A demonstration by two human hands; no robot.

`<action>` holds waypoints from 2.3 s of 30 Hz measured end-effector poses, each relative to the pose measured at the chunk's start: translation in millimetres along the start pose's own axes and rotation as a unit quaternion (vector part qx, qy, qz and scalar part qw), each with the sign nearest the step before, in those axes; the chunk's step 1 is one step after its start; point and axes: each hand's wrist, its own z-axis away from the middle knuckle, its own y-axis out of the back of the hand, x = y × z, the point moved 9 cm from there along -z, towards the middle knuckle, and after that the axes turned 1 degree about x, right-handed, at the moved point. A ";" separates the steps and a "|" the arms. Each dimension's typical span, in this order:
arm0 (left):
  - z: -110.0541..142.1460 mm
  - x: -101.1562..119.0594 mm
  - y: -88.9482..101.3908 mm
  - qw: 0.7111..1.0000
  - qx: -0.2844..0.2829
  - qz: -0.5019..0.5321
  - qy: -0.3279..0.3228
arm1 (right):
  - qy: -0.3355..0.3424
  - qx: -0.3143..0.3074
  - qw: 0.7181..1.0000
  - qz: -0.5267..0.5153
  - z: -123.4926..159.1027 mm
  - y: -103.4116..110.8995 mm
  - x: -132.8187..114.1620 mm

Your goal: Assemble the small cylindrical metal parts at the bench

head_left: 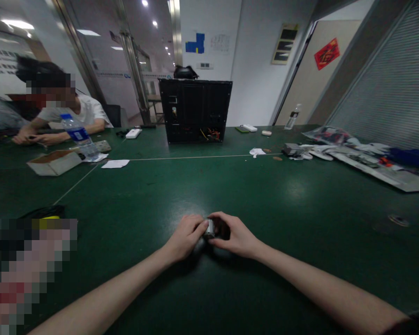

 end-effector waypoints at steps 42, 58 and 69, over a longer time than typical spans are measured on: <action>3.3 1.0 2.6 1.000 0.002 0.028 0.004 | 0.066 0.004 0.997 0.041 5.6 -3.2 -12.8; 1.1 3.8 5.6 1.000 0.019 0.007 -0.007 | 0.036 -0.004 0.999 -0.007 3.9 -5.4 -8.1; 1.1 0.1 7.5 0.999 0.039 0.008 0.008 | 0.048 0.002 0.998 0.046 5.8 -6.7 -8.8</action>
